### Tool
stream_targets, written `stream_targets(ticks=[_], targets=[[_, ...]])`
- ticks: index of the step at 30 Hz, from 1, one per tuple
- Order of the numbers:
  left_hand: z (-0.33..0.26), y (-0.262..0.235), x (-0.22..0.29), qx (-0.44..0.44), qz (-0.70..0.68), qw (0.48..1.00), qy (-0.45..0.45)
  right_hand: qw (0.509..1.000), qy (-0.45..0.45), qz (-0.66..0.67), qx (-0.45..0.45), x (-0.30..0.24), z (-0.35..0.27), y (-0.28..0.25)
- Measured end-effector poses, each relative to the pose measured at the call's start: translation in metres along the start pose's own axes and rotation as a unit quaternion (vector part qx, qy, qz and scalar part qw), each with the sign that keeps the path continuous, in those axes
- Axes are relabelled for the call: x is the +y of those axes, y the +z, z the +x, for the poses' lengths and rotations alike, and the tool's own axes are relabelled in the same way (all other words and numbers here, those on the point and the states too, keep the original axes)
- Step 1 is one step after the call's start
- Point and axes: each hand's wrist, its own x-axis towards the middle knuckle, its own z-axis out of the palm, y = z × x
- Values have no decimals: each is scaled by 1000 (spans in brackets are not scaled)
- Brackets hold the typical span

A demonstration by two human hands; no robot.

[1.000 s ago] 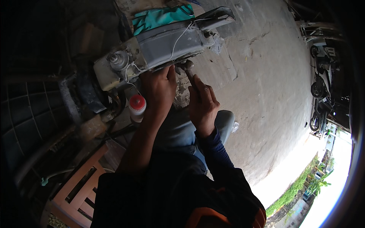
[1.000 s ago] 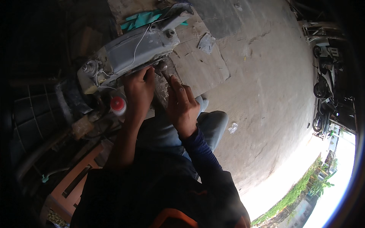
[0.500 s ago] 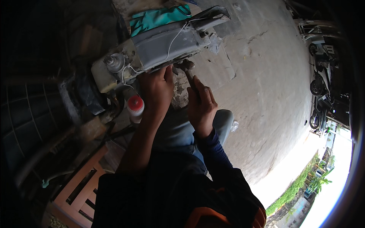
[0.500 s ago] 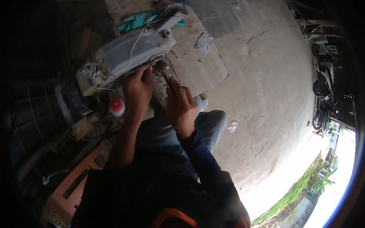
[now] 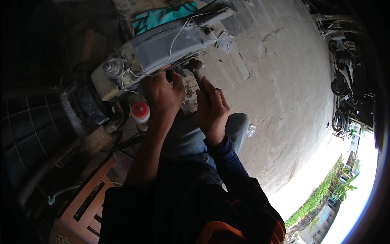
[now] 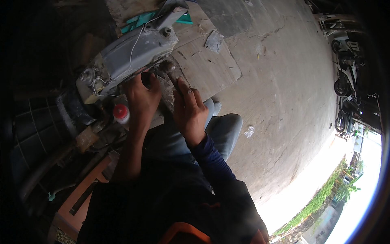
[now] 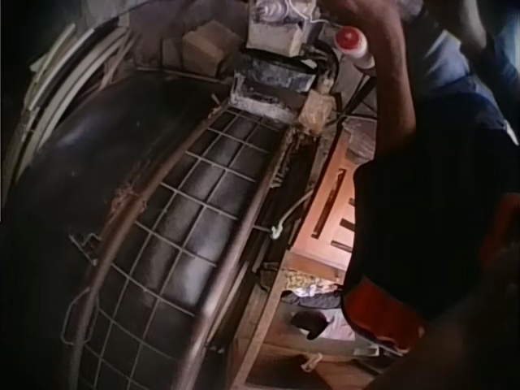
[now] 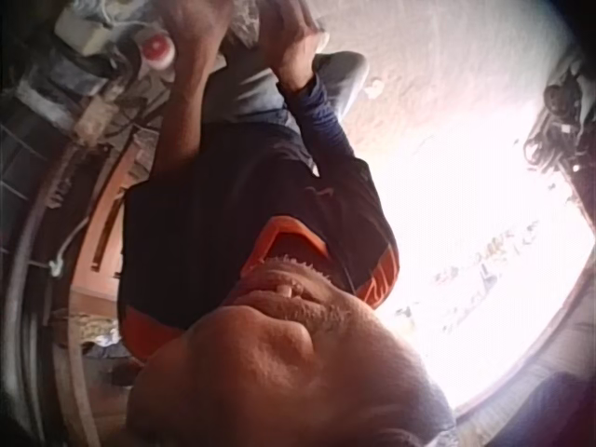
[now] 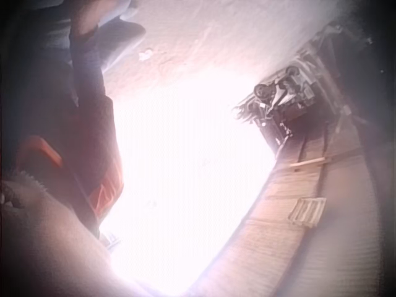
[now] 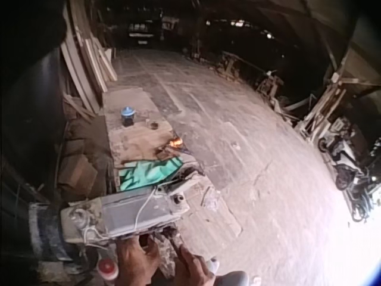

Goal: The person sits on the floor and uses a hammer and screwdriver to disassemble and adjust a metal mechanical part. They repeatedly tap the part with the hammer, pry with the screwdriver, and reposition the object to access different areas.

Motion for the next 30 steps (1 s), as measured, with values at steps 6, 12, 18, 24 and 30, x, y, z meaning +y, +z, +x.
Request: stream_targets(ticks=[6, 12, 18, 24, 30], targets=[[3, -1, 2, 18, 16, 1000, 8, 1000, 10, 3, -5, -3, -2, 2], [4, -1, 4, 16, 9, 1000, 4, 1000, 3, -10, 9, -1, -6, 7], [3, -2, 4, 17, 6, 1000, 7, 1000, 11, -2, -13, -6, -4, 1], [4, -2, 3, 12, 13, 1000, 14, 1000, -24, -16, -7, 0, -7, 9], [-1, 3, -4, 14, 2, 1000, 6, 999, 21, -4, -23, -4, -5, 1]])
